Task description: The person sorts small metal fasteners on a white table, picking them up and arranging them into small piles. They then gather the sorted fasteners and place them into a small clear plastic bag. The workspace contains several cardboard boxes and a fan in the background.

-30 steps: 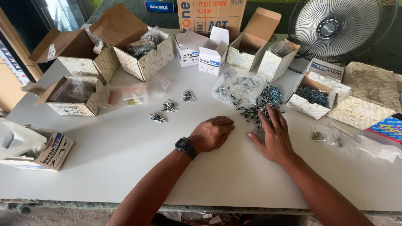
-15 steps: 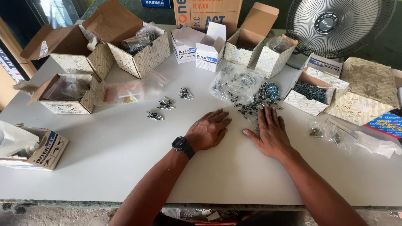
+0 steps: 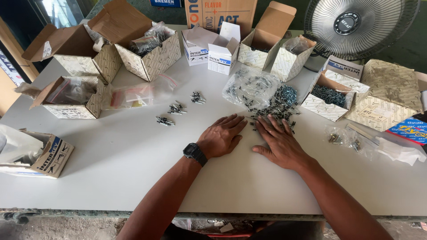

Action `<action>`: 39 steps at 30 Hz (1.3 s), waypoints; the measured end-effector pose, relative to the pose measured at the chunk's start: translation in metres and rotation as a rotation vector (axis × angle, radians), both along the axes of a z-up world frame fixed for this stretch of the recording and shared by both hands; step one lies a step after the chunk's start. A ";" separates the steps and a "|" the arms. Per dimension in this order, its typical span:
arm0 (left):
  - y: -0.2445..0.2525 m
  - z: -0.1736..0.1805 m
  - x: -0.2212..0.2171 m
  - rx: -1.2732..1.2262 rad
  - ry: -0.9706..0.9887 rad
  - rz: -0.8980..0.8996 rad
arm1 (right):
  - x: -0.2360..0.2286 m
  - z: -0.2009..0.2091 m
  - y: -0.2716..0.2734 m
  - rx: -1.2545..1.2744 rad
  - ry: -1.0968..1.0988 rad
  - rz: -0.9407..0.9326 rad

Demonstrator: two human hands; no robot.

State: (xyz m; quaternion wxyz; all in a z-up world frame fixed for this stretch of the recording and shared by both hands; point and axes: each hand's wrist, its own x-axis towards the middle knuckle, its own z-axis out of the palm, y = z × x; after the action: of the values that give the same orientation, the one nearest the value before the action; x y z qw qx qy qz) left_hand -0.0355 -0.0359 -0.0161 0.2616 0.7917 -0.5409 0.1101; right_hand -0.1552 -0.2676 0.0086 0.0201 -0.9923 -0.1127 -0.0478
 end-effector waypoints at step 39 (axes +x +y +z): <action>0.007 0.020 -0.007 -0.008 0.141 -0.075 | 0.008 -0.039 -0.002 0.183 -0.422 -0.005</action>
State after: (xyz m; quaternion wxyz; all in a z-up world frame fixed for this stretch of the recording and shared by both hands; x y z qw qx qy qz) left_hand -0.0422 -0.0291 0.0037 0.3059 0.7758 -0.5499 0.0465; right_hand -0.1467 -0.2692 -0.0306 0.0859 -0.9546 -0.1070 -0.2645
